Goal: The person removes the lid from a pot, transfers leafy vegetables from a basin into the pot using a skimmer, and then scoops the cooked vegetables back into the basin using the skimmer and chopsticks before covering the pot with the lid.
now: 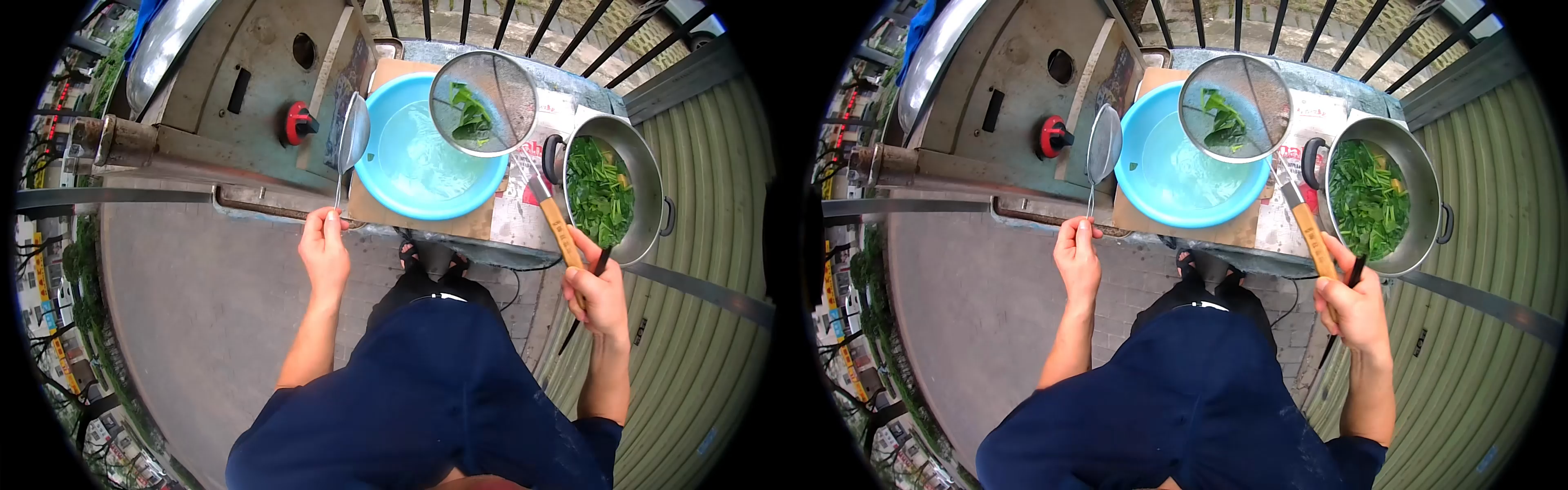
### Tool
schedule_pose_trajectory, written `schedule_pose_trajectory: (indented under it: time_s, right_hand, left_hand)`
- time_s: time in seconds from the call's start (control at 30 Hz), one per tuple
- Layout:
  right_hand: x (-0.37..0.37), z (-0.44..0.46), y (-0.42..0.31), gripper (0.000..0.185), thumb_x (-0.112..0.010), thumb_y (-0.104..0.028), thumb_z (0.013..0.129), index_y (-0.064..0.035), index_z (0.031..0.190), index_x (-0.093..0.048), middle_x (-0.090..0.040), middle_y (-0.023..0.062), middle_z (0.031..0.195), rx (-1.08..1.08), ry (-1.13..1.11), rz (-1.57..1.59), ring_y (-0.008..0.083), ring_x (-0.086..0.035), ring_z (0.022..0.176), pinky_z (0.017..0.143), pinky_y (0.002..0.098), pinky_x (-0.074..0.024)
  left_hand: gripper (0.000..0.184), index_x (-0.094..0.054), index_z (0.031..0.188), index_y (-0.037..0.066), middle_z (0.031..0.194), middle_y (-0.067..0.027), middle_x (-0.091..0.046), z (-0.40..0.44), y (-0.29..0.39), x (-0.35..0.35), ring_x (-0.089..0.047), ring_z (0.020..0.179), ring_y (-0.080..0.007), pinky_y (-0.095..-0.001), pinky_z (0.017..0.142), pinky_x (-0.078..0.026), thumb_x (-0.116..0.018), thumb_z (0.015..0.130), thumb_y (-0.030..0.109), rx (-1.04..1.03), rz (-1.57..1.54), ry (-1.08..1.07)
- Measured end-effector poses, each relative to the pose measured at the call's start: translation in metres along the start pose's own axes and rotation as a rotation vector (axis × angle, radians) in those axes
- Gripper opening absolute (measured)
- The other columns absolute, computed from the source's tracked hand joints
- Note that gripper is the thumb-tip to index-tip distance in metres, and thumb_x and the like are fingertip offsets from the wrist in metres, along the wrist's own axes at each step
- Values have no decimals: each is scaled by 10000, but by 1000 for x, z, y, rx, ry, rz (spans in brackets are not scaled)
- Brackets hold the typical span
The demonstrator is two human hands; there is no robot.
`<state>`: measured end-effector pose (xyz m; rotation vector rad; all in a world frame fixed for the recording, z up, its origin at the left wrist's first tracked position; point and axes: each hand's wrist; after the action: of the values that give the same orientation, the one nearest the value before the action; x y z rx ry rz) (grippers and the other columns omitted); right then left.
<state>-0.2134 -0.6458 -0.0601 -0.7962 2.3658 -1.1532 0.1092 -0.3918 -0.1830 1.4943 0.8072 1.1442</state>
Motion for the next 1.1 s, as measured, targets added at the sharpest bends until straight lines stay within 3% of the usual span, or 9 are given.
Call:
schedule_pose_trajectory:
  time_s: [0.17, 0.37, 0.43, 0.47, 0.5, 0.6, 0.73, 1.0, 1.1]
  right_hand:
    - [-55, 43, 17, 675, -572, -13, 945, 13, 1603, -426, -593, 73, 700, -102, -57, -29, 92, -396, 388, 355, 259, -302]
    - [-95, 93, 27, 654, -587, -34, 927, 6, 1571, -486, -604, 72, 689, -175, -110, -204, 132, -507, 469, 437, 317, -391]
    - [-107, 104, 35, 595, -595, -67, 909, 5, 1499, -570, -629, 77, 707, -29, -52, -482, 140, -590, 568, 534, 342, -464]
    - [-112, 106, 34, 564, -590, -85, 892, -21, 1451, -614, -691, 129, 751, -65, -40, -553, 212, -686, 673, 659, 381, -534]
    - [-116, 107, 36, 564, -590, -85, 892, -21, 1451, -614, -691, 129, 751, -68, -43, -561, 212, -686, 673, 659, 381, -534]
    - [-133, 95, 27, 604, -564, -87, 886, -83, 1489, -584, -753, 251, 910, -27, -69, -700, 376, -754, 856, 828, 450, -568]
    - [-129, 86, 37, 626, -566, -93, 888, -88, 1514, -565, -753, 246, 924, 44, -75, -734, 361, -752, 851, 823, 436, -568]
    - [-113, 69, 7, 659, -583, -78, 917, -49, 1572, -528, -662, 85, 767, -165, -123, -547, 146, -633, 648, 605, 329, -505]
    - [-98, 70, -1, 653, -584, -69, 927, -38, 1576, -521, -647, 56, 757, -294, -113, -373, 127, -600, 608, 556, 311, -471]
  left_hand:
    - [207, -713, 1087, 15, 887, -6, -703, 0, 5, 3, -625, 843, -79, -265, 789, -500, -596, 1106, 184, 29, 178, -1]
    - [199, -716, 1090, -2, 874, -43, -730, -5, -5, 16, -651, 825, -104, -280, 772, -523, -612, 1083, 167, 18, 195, 43]
    - [195, -717, 1089, -2, 875, -53, -734, -7, -11, 21, -661, 821, -118, -293, 765, -529, -615, 1078, 164, 10, 211, 58]
    - [190, -717, 1088, -2, 877, -63, -738, -8, -14, 24, -671, 818, -132, -305, 759, -535, -618, 1073, 160, -4, 228, 66]
    - [190, -717, 1088, -2, 877, -63, -738, -8, -16, 26, -671, 818, -132, -305, 759, -535, -618, 1073, 160, 3, 225, 71]
    - [177, -720, 1090, 5, 892, -97, -744, -9, -26, 31, -694, 809, -185, -336, 755, -549, -626, 1062, 152, -31, 304, 59]
    - [169, -723, 1097, 18, 920, -130, -741, -8, -32, 34, -708, 813, -246, -368, 767, -560, -635, 1056, 157, -55, 368, 52]
    - [197, -721, 1110, 19, 999, -167, -750, -6, -41, 33, -717, 880, -309, -406, 815, -560, -617, 1067, 181, -19, 422, 7]
    - [200, -721, 1114, 18, 998, -168, -750, -4, -44, 32, -719, 879, -307, -406, 811, -561, -616, 1068, 182, -7, 428, 7]
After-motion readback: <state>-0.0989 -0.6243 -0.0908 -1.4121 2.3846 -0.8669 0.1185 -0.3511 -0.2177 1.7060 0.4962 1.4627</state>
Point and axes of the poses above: each hand's wrist, its own z-axis towards the middle knuckle, its own x-axis out of the back of the hand, y = z × x
